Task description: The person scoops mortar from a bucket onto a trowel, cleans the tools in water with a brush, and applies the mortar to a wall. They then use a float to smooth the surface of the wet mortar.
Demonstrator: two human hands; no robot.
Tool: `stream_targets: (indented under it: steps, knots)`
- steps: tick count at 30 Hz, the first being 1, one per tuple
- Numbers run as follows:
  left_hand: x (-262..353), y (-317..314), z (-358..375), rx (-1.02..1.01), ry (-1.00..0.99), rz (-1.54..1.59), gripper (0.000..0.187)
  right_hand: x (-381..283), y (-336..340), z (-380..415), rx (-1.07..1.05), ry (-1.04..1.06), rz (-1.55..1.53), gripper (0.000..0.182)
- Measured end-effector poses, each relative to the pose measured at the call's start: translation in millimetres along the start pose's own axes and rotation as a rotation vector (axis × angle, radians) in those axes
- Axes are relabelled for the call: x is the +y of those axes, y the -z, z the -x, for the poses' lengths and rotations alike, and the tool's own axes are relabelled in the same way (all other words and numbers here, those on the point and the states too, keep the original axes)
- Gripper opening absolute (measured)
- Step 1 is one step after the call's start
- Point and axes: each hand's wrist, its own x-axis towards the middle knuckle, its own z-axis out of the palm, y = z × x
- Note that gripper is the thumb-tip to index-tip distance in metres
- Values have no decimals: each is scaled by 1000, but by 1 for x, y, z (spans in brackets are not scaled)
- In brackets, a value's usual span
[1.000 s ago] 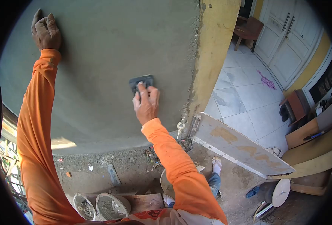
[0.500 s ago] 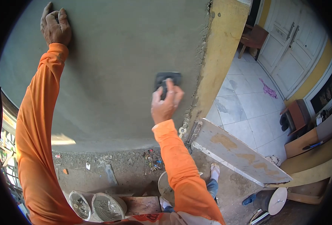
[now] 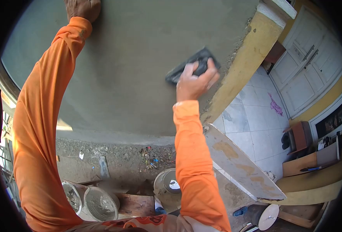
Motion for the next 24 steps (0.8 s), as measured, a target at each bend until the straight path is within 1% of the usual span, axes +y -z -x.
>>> stream_targets:
  steps: [1, 2, 3, 4, 5, 7, 9, 10, 11, 12, 14, 15, 16, 19, 20, 21, 23, 24]
  knots:
    - [0, 0, 1, 16, -21, 7, 14, -31, -3, -45, -65, 43, -47, 39]
    - [3, 2, 1, 13, 4, 27, 15, -50, -14, -88, -41, 156, -11, 39]
    - [2, 3, 2, 1, 18, 31, 15, -71, -23, -130, -33, 220, 36, 39]
    - [2, 2, 2, 19, 1, 29, 15, -62, -38, -182, -68, 411, 240, 39]
    - [2, 0, 2, 42, -16, 27, 16, -94, -35, -197, -8, 464, 78, 35]
    - [-2, -5, 4, 53, -33, 21, 17, -92, -31, -187, 0, 594, 75, 28]
    - [-2, -5, 3, 53, -33, 27, 17, -56, -15, -128, -94, 463, 176, 39]
    - [-2, -5, 2, 64, -28, 27, 17, -24, -4, -89, -59, 472, 129, 37]
    - [-1, -4, 2, 48, -7, 26, 17, 10, 10, -42, -85, 417, 188, 40]
    - [1, -2, 3, 26, 13, 27, 17, 51, 19, 4, -125, 415, 173, 49]
    - [0, -1, 2, 15, 11, 13, 17, 88, 40, 85, -203, 219, 146, 51]
    - [1, 0, 1, -2, 8, -3, 17, 96, 47, 113, -247, 110, 125, 48]
    - [4, 1, 2, 2, 10, -4, 17, 104, 59, 137, -310, 56, 158, 47]
    - [4, 4, -3, -2, 32, -7, 17, 103, 47, 109, -259, 125, 111, 45]
    - [3, 4, -3, -8, 32, 7, 17, 71, 31, 59, -127, 200, 113, 40]
    - [2, 2, 1, -24, 34, 21, 17, 38, 21, 12, -83, 154, 127, 35]
    - [1, 1, 2, -15, 37, 26, 17, -18, 5, -64, -74, 209, 95, 34]
    - [1, -1, 2, 11, 34, 37, 17, -43, 3, -93, -107, 164, 52, 35]
